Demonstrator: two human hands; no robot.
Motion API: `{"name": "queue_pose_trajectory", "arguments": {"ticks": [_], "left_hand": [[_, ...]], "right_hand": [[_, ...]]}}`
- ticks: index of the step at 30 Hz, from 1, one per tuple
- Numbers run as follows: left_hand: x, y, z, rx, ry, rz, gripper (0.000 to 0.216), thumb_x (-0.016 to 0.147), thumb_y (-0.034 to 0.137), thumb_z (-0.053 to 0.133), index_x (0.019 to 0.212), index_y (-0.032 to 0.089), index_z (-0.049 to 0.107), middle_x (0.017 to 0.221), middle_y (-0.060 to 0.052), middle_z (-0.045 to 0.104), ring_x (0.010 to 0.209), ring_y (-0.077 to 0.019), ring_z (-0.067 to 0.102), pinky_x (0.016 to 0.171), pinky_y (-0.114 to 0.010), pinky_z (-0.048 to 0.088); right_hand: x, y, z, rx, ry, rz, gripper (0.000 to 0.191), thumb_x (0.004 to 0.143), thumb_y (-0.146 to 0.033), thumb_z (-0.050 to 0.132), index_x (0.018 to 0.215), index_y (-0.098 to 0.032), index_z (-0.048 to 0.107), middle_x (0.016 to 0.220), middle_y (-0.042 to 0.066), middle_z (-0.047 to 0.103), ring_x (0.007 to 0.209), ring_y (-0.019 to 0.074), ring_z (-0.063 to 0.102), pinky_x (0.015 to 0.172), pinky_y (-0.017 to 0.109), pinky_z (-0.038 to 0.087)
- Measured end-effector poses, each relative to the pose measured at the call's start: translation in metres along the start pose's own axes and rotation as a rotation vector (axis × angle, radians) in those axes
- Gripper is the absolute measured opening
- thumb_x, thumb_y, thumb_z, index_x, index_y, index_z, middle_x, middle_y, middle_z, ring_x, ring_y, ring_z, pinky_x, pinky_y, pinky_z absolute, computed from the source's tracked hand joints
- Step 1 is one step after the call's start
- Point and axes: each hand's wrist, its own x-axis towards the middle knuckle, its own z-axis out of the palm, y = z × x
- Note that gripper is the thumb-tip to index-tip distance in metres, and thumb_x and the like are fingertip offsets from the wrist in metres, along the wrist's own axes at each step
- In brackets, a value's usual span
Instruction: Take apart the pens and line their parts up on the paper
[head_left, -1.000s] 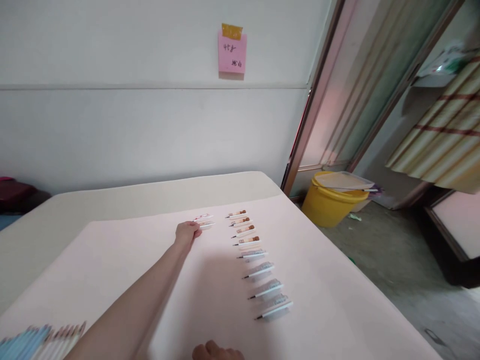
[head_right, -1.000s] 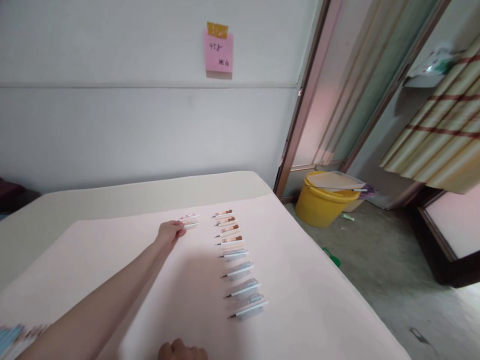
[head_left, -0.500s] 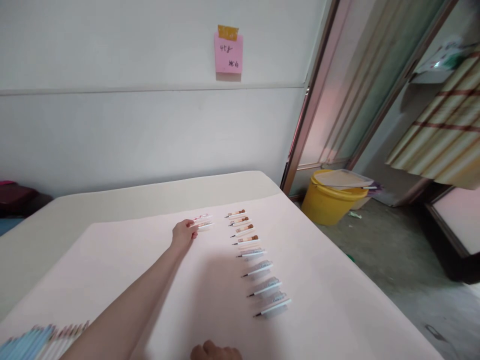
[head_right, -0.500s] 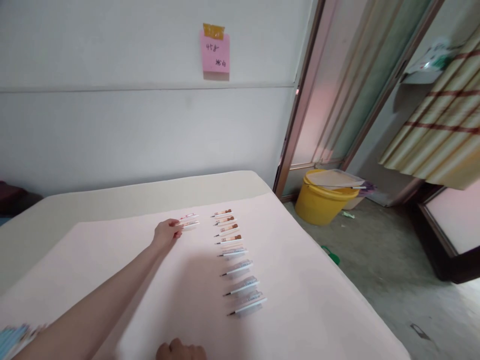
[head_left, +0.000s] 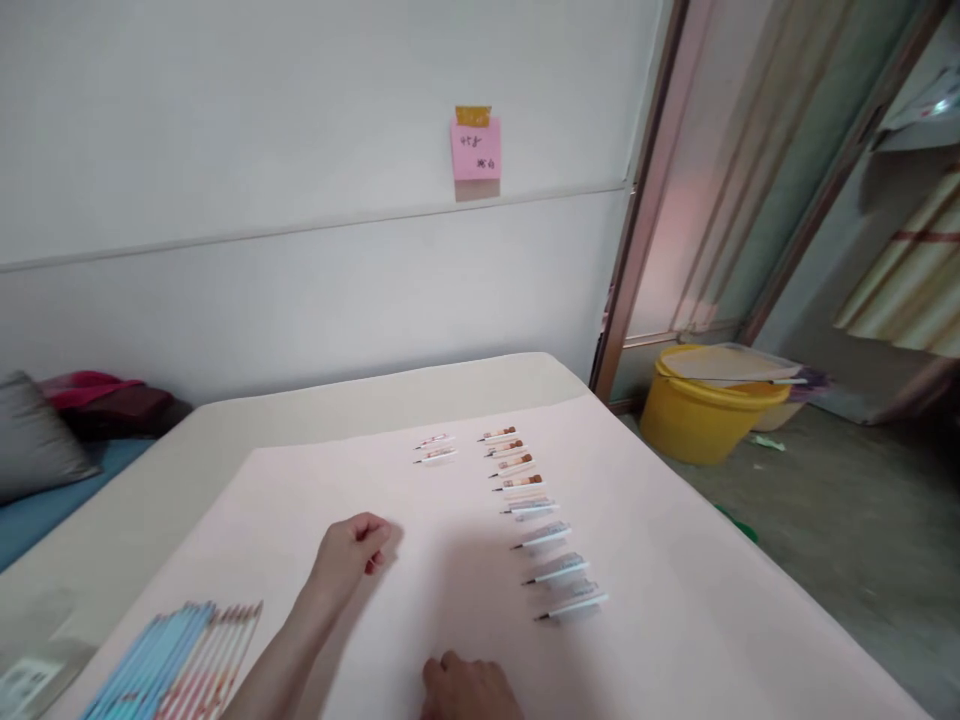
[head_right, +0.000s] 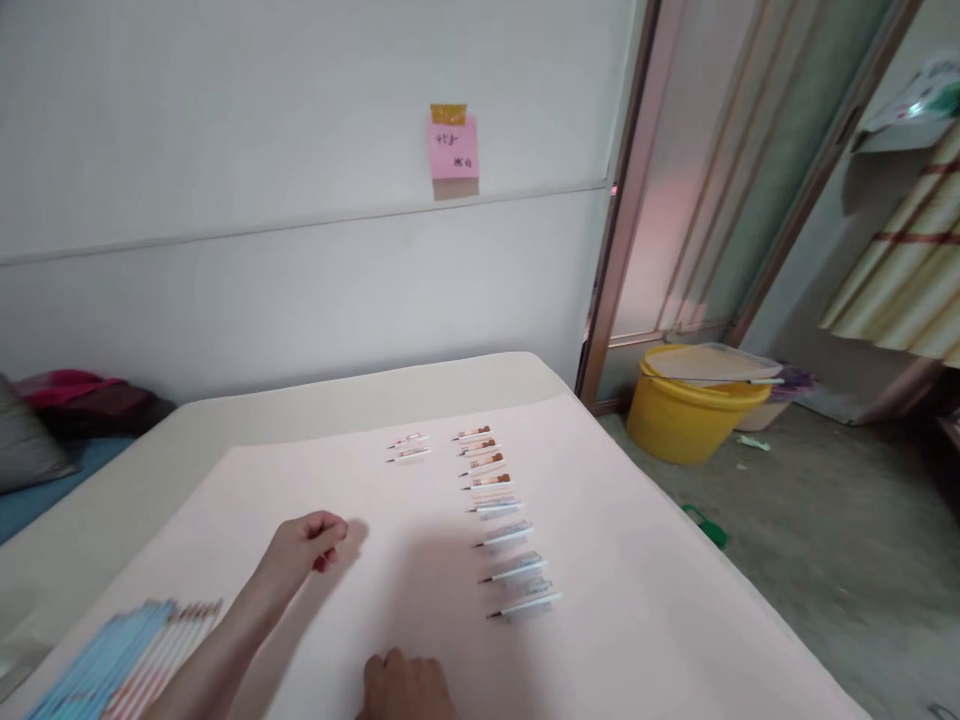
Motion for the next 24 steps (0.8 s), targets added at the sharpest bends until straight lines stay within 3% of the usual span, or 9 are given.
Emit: {"name": "queue_pose_trajectory", "arguments": {"ticks": [5,9,11,15,17,20,24], "left_hand": [[-0.063,-0.01,-0.02,0.163,0.096,0.054,0.02,0.069,0.038,0.056,0.068,0.019,0.064,0.046,0.001,0.053,0.046,-0.0144,0.05,0.048,-0.024,0.037],[-0.096,-0.031,-0.012,0.318,0.097,0.102,0.017,0.073,0.029,0.05,0.063,0.021,0.062,0.059,-0.002,0.059,0.053,-0.0155,0.054,0.055,-0.026,0.037],[-0.107,-0.035,-0.007,0.441,0.077,0.2,0.016,0.073,0.025,0.05,0.062,0.021,0.061,0.069,-0.004,0.062,0.064,-0.0176,0.057,0.061,-0.027,0.036],[-0.108,-0.035,-0.017,0.685,0.053,0.217,0.019,0.079,0.024,0.045,0.073,0.02,0.062,0.075,-0.008,0.062,0.066,-0.0187,0.058,0.062,-0.029,0.036],[-0.101,-0.036,-0.036,0.852,0.054,0.142,0.021,0.081,0.02,0.04,0.081,0.018,0.061,0.081,-0.01,0.061,0.07,-0.0199,0.06,0.064,-0.03,0.038],[-0.087,-0.044,-0.075,1.032,0.167,-0.045,0.029,0.08,0.009,0.033,0.092,0.014,0.059,0.091,-0.014,0.061,0.082,-0.0234,0.061,0.068,-0.033,0.04],[-0.071,-0.06,-0.114,1.02,0.24,-0.234,0.031,0.079,0.005,0.032,0.093,0.011,0.059,0.094,-0.019,0.063,0.091,-0.0275,0.059,0.073,-0.037,0.041]], "right_hand": [[-0.011,-0.009,-0.014,-0.041,0.001,-0.028,0.022,0.072,-0.011,0.053,0.091,-0.016,0.063,0.087,0.011,0.067,0.077,0.0308,0.065,0.063,0.038,0.048],[-0.019,-0.011,-0.012,-0.083,0.056,-0.06,0.019,0.075,-0.01,0.049,0.087,-0.017,0.062,0.085,0.009,0.067,0.076,0.027,0.065,0.062,0.032,0.046],[-0.02,-0.01,-0.009,-0.099,0.073,-0.053,0.018,0.077,-0.011,0.048,0.086,-0.018,0.061,0.084,0.007,0.066,0.075,0.0249,0.065,0.061,0.03,0.044],[-0.017,-0.009,-0.002,-0.125,0.056,-0.085,0.018,0.083,-0.015,0.041,0.082,-0.02,0.058,0.087,0.005,0.064,0.073,0.0202,0.064,0.057,0.026,0.04],[-0.014,-0.007,0.004,-0.146,0.04,-0.095,0.018,0.085,-0.017,0.04,0.083,-0.021,0.057,0.091,0.005,0.062,0.073,0.0194,0.064,0.056,0.025,0.04],[-0.008,0.001,0.019,-0.166,0.072,-0.125,0.014,0.084,-0.018,0.041,0.082,-0.023,0.055,0.096,0.004,0.061,0.076,0.0194,0.064,0.055,0.025,0.039],[-0.003,0.011,0.031,-0.15,0.123,-0.157,0.015,0.085,-0.02,0.04,0.083,-0.025,0.054,0.101,0.003,0.06,0.076,0.0182,0.064,0.054,0.024,0.04]]}}
